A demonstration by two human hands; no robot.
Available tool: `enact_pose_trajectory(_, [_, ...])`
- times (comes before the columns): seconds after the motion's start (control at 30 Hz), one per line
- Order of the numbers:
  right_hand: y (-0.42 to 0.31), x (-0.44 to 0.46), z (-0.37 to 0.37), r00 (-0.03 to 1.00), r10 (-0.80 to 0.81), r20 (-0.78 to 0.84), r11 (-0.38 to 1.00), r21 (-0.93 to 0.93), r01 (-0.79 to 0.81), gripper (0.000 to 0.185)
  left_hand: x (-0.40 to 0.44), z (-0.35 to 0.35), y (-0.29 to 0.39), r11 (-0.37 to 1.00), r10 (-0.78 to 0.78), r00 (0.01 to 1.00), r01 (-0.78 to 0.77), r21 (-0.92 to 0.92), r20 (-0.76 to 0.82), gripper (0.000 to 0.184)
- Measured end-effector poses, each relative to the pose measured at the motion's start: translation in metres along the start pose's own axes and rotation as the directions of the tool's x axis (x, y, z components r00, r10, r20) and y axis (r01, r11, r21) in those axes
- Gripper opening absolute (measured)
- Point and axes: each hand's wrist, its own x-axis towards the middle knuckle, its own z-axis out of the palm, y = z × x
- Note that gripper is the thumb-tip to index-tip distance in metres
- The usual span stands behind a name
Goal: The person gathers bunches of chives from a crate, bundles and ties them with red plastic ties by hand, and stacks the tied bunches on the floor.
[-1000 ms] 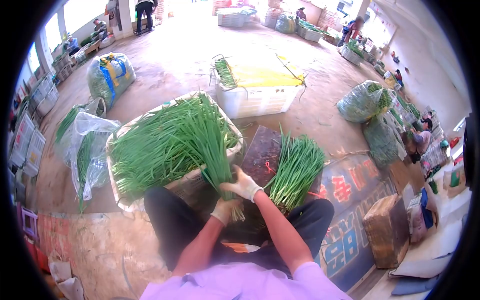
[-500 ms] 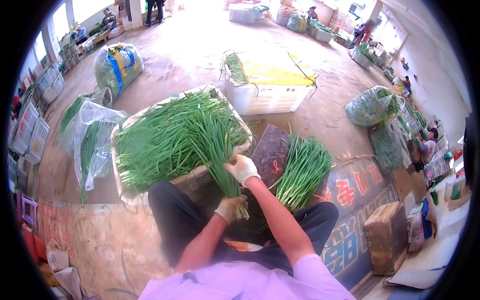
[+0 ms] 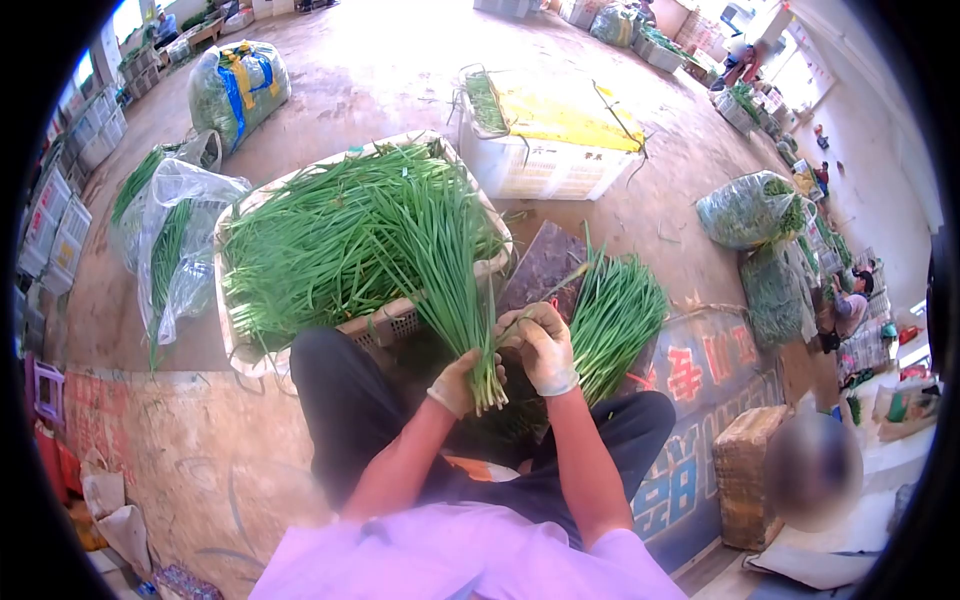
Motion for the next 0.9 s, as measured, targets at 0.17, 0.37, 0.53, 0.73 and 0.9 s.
enact_pose_trajectory(0.17, [-0.030, -0.024, 0.014, 0.972, -0.231, 0.046, 0.971, 0.082, 0.227, 0.013, 0.001, -0.009, 0.002, 0.999, 0.028, 0.985, -0.020, 0.048, -0.171, 0.023])
enact_pose_trajectory(0.37, [-0.070, -0.038, -0.019, 0.930, -0.360, -0.080, 0.861, 0.356, 0.364, 0.019, -0.002, 0.002, 0.004, 0.999, 0.034, 0.977, -0.025, 0.045, -0.209, 0.022])
enact_pose_trajectory(0.53, [-0.052, -0.029, -0.069, 0.928, -0.311, -0.205, 0.950, -0.047, 0.308, 0.008, 0.000, -0.002, 0.005, 0.997, 0.009, 0.980, 0.007, 0.078, -0.201, 0.029])
enact_pose_trajectory(0.73, [0.042, -0.011, -0.074, 0.964, 0.073, -0.256, 0.782, -0.586, -0.215, 0.050, -0.012, 0.029, 0.005, 0.993, 0.108, 0.988, -0.103, 0.051, -0.106, 0.042])
enact_pose_trajectory(0.9, [0.072, 0.004, -0.027, 0.995, 0.040, -0.092, 0.579, -0.809, -0.099, 0.051, -0.007, 0.005, -0.001, 0.984, 0.175, 0.972, -0.167, 0.065, -0.154, 0.042])
